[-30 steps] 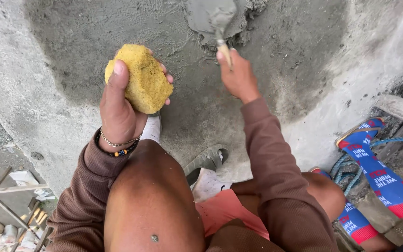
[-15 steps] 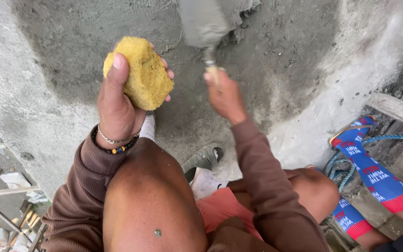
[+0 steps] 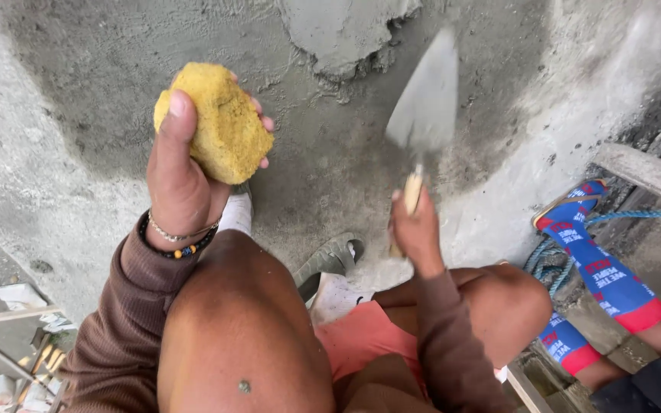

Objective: Smoothing wet cement on a concrete surface using a trowel and a sponge

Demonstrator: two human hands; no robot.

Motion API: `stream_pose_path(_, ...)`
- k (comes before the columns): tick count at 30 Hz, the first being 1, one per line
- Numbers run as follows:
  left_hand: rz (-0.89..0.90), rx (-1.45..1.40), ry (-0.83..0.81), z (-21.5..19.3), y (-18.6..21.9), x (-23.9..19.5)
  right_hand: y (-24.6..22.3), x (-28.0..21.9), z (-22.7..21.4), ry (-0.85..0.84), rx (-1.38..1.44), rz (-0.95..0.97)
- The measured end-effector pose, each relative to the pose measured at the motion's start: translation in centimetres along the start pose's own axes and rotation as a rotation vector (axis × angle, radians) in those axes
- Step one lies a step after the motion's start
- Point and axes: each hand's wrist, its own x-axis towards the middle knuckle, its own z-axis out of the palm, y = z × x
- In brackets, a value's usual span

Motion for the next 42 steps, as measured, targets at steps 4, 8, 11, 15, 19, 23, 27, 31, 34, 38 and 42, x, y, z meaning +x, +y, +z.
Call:
stream_pose_path(4,-0.035,-0.024,0.047,-0.7,0.5,0.2,2.8,-3.0,3.3,-0.296,0.557,0.269)
stream_pose_path(8,-0.017,0.013,0.037,-0.8,0.8,0.0,-1.3,6.2,11.0,-0.348,0.566,0.099)
stream_pose_path(11,-0.036,-0.092,0.079,-1.3,0.5,-0.3,-6.5,11.6,14.5,-0.305,0.872,-0.021)
stream_pose_path(15,-0.058,-0.040,0.038,-1.2,0.7,-1.8,-7.1,12.5,12.9,-0.181,0.838,-0.070)
stream_pose_path(19,-0.028,-0.052,0.022,-1.3,0.4,-1.6,-7.7,11.6,6.3,-0.231,0.688,-0.012)
stream_pose_path(23,0.019,-0.018,-0.039,-0.9,0.3,-1.5,-9.2,6.1,-1.0,-0.281,0.591,-0.045)
stream_pose_path(27,-0.001,-0.046,-0.018,-1.0,0.2,-1.4,-6.9,1.8,-6.0,-0.205,0.183,-0.183)
stream_pose_path(31,-0.001,-0.016,-0.003,-0.9,0.2,-1.2,-7.5,-3.0,-9.6,0.239,-0.440,-0.454)
stream_pose_path(34,-0.007,0.004,0.010,-0.4,0.4,-1.2,-9.0,-2.3,-9.4,0.187,-0.418,-0.606)
stream_pose_path(38,0.006,-0.017,0.020,-0.9,0.1,-1.2,-5.0,5.9,-2.8,-0.123,-0.044,-0.507)
stream_pose_path(42,0.016,-0.048,0.012,-0.9,0.3,-1.8,-1.7,9.3,2.7,-0.037,-0.395,-0.272)
